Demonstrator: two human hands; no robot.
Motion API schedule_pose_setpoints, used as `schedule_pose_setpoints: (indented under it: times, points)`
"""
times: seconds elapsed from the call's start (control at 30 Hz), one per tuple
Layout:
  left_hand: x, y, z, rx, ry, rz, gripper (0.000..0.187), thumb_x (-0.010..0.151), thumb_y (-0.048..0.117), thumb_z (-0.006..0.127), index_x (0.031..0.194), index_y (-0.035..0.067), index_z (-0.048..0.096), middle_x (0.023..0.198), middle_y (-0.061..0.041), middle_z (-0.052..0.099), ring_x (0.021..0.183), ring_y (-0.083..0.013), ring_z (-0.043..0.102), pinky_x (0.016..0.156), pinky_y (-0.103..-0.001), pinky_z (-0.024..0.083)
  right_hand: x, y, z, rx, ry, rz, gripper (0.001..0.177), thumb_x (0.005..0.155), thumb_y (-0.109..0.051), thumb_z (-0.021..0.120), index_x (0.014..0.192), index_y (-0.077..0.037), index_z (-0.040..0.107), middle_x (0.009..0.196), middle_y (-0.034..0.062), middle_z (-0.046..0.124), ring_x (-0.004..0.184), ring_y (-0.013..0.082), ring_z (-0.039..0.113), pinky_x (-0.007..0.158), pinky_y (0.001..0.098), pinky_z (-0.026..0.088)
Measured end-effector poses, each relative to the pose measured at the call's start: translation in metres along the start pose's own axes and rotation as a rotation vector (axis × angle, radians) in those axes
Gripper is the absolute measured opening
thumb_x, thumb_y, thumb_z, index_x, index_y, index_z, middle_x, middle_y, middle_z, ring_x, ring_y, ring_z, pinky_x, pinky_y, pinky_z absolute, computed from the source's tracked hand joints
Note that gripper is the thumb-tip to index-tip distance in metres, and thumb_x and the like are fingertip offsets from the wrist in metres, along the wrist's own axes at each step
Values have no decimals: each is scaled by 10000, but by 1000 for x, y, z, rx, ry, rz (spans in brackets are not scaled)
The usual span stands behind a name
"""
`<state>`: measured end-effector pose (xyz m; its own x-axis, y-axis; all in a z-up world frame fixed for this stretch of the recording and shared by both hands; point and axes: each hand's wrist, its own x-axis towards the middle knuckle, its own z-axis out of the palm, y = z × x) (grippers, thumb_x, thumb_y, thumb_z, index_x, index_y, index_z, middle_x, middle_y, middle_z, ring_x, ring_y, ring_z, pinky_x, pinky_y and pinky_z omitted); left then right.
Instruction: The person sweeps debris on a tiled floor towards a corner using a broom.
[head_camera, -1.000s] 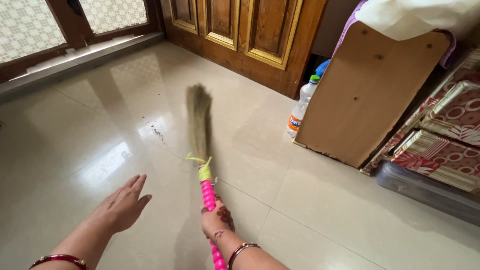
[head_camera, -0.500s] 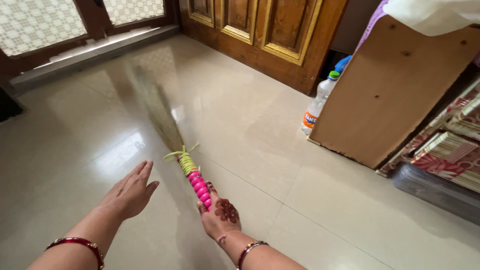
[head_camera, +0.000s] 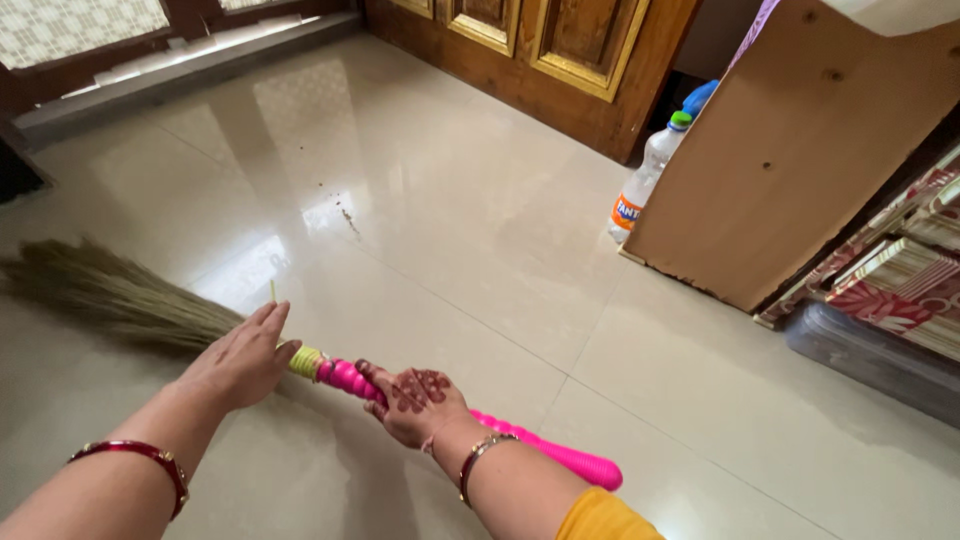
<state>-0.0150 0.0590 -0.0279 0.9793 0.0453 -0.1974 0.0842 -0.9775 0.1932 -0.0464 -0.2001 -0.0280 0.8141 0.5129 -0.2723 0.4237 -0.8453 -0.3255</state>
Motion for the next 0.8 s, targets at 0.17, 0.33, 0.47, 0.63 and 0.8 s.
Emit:
schedule_pose_setpoints:
  times: [0.17, 0.33, 0.47, 0.63, 0.8]
  points:
    - [-6, 6, -4, -23, -15, -19, 708, 1015, 425, 460, 1616, 152, 203, 1702, -50, 195, 1540, -250, 256, 1247, -382, 269, 10, 3, -9, 44, 29, 138, 582, 1022, -420, 484, 1583, -351, 341, 1265, 110, 669, 1164, 292, 651, 1015, 443, 500]
    - [-11, 7, -8, -2, -25, -33, 715, 1018, 438, 454, 1624, 160, 195, 1704, -42, 204, 1539, -257, 270, 1251, -389, 281, 10, 4, -23, 189, 55, 297, 603, 1006, -400, 511, 1584, -332, 353, 1280, 105, 685, 1181, 298, 662, 1028, 445, 508]
    - [-9, 4, -9, 32, -26, -36, 712, 1022, 451, 444, 1623, 164, 191, 1700, -49, 194, 1545, -254, 251, 1251, -392, 273, 2, 1, -28, 231, 80, 287, 621, 1016, -420, 493, 1602, -331, 310, 1266, 131, 679, 1174, 320, 656, 1030, 455, 500]
    - [-6, 9, -12, 6, -9, -24, 688, 1028, 430, 438, 1620, 158, 215, 1703, -52, 204, 1550, -241, 250, 1255, -377, 268, -15, 5, -23, 121, 52, 123, 626, 1021, -462, 472, 1606, -335, 291, 1242, 140, 674, 1138, 341, 652, 1008, 468, 500]
    - [-5, 24, -12, -2, -51, -62, 700, 1019, 435, 442, 1624, 189, 192, 1714, 1, 176, 1560, -206, 218, 1265, -366, 238, -22, 4, -21, -4, -7, -49, 606, 1013, -474, 484, 1591, -357, 342, 1233, 121, 696, 1120, 340, 663, 987, 467, 513]
